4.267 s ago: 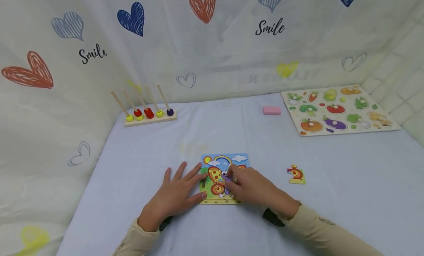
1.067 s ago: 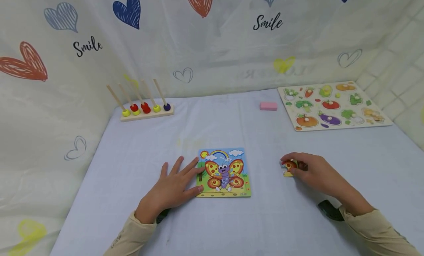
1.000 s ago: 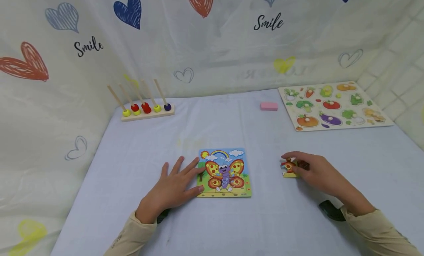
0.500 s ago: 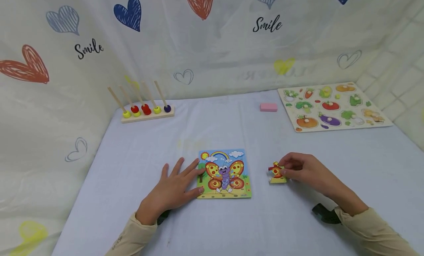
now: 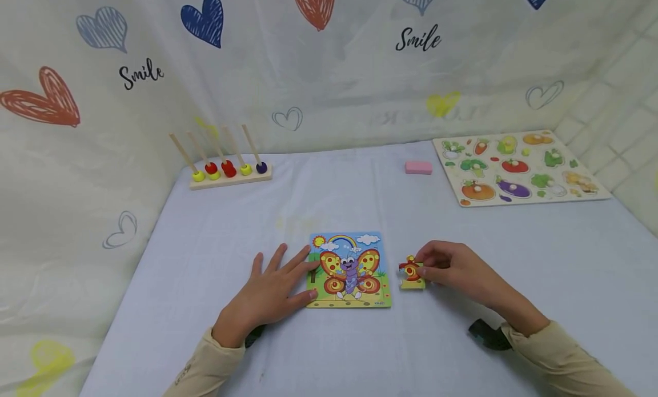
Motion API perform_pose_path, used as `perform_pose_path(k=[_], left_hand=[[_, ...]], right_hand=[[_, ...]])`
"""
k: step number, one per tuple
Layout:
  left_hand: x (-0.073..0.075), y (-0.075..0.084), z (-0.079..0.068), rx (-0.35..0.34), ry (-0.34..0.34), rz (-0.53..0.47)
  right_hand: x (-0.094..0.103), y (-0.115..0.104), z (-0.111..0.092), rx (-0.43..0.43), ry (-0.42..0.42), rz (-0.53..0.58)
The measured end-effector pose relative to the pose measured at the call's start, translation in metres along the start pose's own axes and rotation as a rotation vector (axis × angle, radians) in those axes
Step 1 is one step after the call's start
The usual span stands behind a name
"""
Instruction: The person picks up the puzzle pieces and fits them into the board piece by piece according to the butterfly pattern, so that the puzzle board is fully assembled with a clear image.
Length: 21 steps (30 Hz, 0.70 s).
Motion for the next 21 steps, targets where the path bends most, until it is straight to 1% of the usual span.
perform_pose_path(k=[9, 16, 21], left_hand=[[-0.001, -0.001, 0.0, 0.004, 0.0, 0.004], [0.0, 0.0, 0.001, 0.002, 0.006, 0.009], [0.0, 0.0, 0.001, 0.001, 0.009, 0.015]], right_hand=[[-0.016, -0.017, 0.005, 0.039, -0.041, 0.007], [-0.026, -0.025, 0.008, 0.067, -0.054, 0.004], [-0.034, -0.03, 0.01, 0.104, -0.066, 0.001]])
Point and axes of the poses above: each hand's wrist, its own z-axis towards the middle knuckle, its own x-axis out of the back of the hand, y = z × x, the point moved 6 cm from there along z, towards the middle knuckle, and after that the axes turned 14 degrees about -x, right-handed, at the moved point
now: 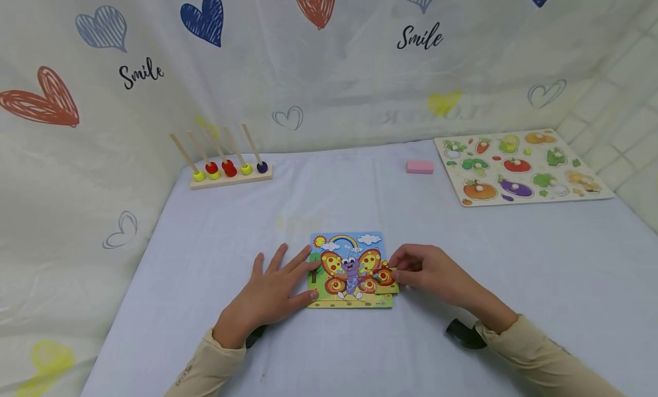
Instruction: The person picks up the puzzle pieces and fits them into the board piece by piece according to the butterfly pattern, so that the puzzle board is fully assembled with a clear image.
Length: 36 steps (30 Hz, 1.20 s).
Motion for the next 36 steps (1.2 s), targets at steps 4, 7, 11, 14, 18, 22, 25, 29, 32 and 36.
perform_pose_path(k=[4, 7, 11, 14, 18, 22, 25, 29, 32, 36], left_hand=[[-0.001, 0.0, 0.0, -0.002, 0.002, 0.0], [-0.001, -0.001, 0.0, -0.006, 0.004, 0.002], [-0.001, -0.001, 0.0, -0.012, 0.009, 0.004], [-0.001, -0.001, 0.001, -0.014, 0.01, 0.005], [-0.002, 0.0, 0.001, -0.016, 0.009, 0.004], [-0.002, 0.002, 0.002, -0.02, 0.01, 0.005], [-0.001, 0.002, 0.002, -0.02, 0.01, 0.011], [-0.001, 0.002, 0.001, -0.018, 0.012, 0.018], [-0.001, 0.001, 0.001, -0.018, 0.015, 0.02], [-0.002, 0.001, 0.0, -0.036, 0.022, 0.025]], right_hand=[[-0.006, -0.004, 0.002, 0.016, -0.004, -0.012], [-0.01, -0.008, 0.003, 0.034, 0.003, -0.028], [-0.014, -0.012, 0.004, 0.053, 0.017, -0.058], [-0.017, -0.015, 0.004, 0.076, 0.019, -0.073], [-0.02, -0.018, 0.004, 0.117, 0.015, -0.099], [-0.023, -0.017, 0.004, 0.126, 0.005, -0.116], [-0.026, -0.017, 0.005, 0.11, 0.01, -0.133], [-0.03, -0.021, 0.008, 0.081, 0.033, -0.194], [-0.033, -0.024, 0.009, 0.077, 0.048, -0.251], [-0.035, -0.027, 0.007, 0.101, 0.062, -0.286]])
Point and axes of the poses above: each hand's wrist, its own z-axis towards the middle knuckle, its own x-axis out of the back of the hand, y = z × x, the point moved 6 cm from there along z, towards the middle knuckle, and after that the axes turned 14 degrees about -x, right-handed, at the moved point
